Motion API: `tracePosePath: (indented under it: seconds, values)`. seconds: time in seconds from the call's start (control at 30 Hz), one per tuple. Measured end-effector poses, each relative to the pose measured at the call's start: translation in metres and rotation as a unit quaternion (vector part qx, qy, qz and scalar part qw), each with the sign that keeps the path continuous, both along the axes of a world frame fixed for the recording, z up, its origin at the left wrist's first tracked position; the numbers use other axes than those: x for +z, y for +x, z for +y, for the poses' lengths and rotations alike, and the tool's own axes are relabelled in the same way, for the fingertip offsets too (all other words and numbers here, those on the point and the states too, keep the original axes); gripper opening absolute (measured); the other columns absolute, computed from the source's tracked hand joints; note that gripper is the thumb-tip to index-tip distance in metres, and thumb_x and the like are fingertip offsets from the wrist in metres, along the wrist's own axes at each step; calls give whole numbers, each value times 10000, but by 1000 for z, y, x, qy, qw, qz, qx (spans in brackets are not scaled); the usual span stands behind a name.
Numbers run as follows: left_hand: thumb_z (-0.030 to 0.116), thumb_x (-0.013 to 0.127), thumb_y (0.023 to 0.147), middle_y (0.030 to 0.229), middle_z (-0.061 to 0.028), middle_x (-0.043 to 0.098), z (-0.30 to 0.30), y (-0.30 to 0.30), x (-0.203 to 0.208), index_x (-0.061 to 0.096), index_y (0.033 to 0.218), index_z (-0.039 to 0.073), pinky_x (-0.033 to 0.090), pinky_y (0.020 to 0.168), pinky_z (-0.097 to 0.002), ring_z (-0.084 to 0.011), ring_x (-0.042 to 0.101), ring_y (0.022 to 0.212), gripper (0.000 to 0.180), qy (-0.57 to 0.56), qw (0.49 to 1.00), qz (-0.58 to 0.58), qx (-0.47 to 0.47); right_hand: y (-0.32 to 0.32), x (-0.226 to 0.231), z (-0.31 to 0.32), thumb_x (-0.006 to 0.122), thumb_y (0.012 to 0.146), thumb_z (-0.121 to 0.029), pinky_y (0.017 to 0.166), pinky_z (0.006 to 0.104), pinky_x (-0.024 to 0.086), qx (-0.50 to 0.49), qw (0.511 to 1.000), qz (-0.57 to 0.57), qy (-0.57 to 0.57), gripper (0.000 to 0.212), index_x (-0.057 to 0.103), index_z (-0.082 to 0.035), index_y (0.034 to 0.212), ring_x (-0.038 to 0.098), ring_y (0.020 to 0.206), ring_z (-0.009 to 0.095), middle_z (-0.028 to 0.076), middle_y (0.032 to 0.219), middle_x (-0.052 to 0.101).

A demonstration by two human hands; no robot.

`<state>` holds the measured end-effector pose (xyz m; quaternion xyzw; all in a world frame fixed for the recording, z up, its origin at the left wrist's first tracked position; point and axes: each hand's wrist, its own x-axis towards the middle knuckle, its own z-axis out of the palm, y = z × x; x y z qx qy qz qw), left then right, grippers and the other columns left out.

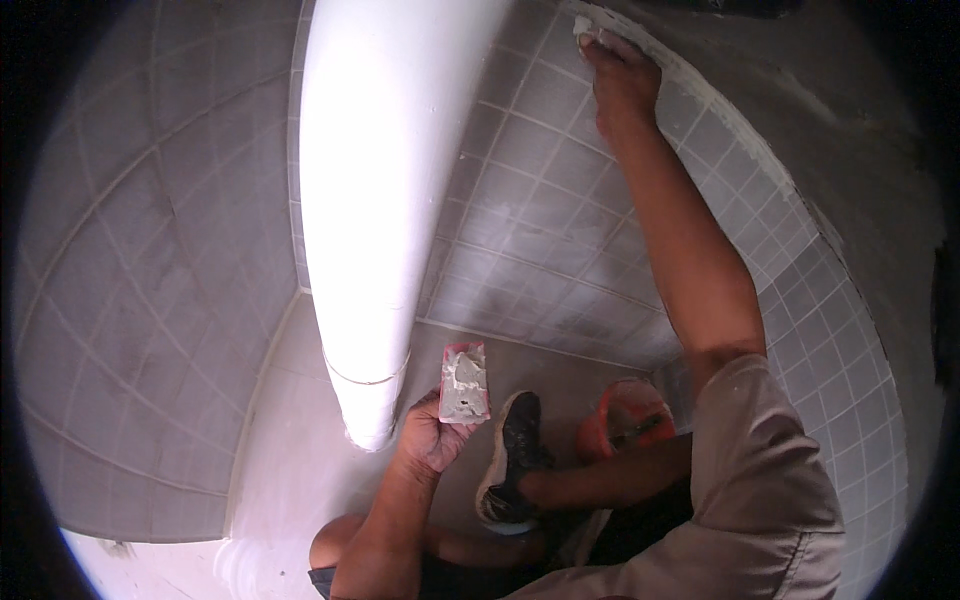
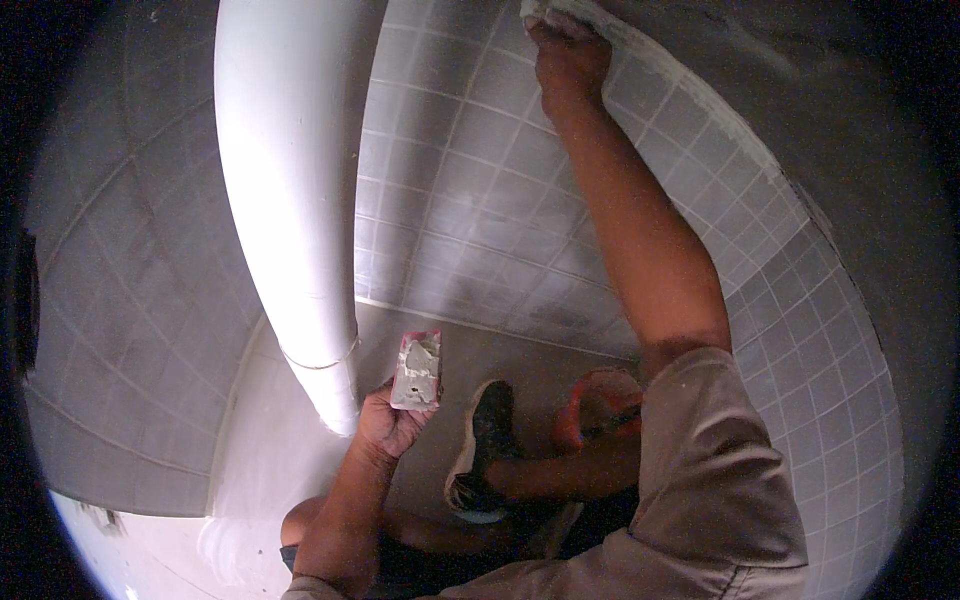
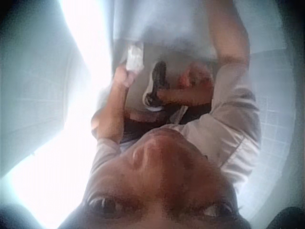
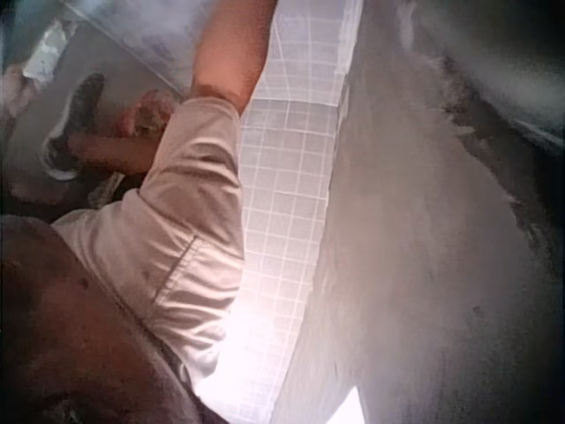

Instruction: The person applies grout to the edges of tiles using a small putty knife and a plastic applicator tool while sitting on the floor.

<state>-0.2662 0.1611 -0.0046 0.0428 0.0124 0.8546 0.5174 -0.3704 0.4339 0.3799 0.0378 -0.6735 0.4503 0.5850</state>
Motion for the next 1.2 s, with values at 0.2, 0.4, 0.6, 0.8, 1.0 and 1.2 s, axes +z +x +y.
tracePosePath:
  seconds: [0.2, 0.4, 0.6, 0.8, 1.0, 1.2]
  values:
    - [54, 552, 919, 1252, -164, 624, -1, -3, -5, 474, 1366, -36, 542, 962, -465, -317, 652, 1091, 463, -11, 1000, 8, 23, -33, 37, 4, 818, 795, -100, 846, 329, 501, -102, 981, 103, 128, 322, 706, 91, 1029, 652, 891, 199, 115, 996, 718]
    - [62, 552, 917, 1238, -153, 633, 2, -2, -4, 467, 1378, -20, 547, 954, -458, -302, 655, 1085, 476, -12, 1000, -2, 23, -47, 35, -9, 822, 782, -92, 790, 350, 530, -234, 960, 129, 79, 261, 718, 83, 944, 667, 831, 206, 131, 949, 735]
    - [109, 539, 942, 1238, -163, 625, 0, 1, 3, 471, 1375, -3, 551, 932, -450, -300, 654, 1074, 452, -10, 1000, -10, 25, -65, 37, -8, 791, 793, -88, 770, 365, 563, -208, 959, 185, -54, 212, 733, 50, 943, 701, 826, 241, 176, 934, 731]
    - [158, 521, 978, 1221, -169, 632, -1, 6, 11, 487, 1363, 2, 568, 895, -438, -290, 659, 1064, 417, -21, 999, -6, 46, -45, 24, 6, 630, 893, -138, 737, 437, 585, -468, 848, 76, 237, 222, 684, 31, 1027, 684, 972, 373, 241, 1036, 695]
    - [137, 519, 960, 1223, -177, 632, 0, 6, 17, 492, 1357, -14, 567, 904, -437, -303, 659, 1067, 425, -24, 998, -7, 64, 5, 9, -25, 609, 894, -166, 771, 486, 599, -598, 655, -122, 444, 299, 610, 9, 1136, 586, 1133, 368, 194, 1162, 607]
    - [123, 518, 938, 1195, -189, 643, -1, 5, 6, 506, 1323, -34, 564, 902, -420, -308, 669, 1035, 416, -10, 999, -4, 49, 26, 12, -12, 570, 909, -119, 867, 481, 569, -557, 662, -259, 429, 351, 581, -4, 1240, 570, 1149, 385, 201, 1254, 557]
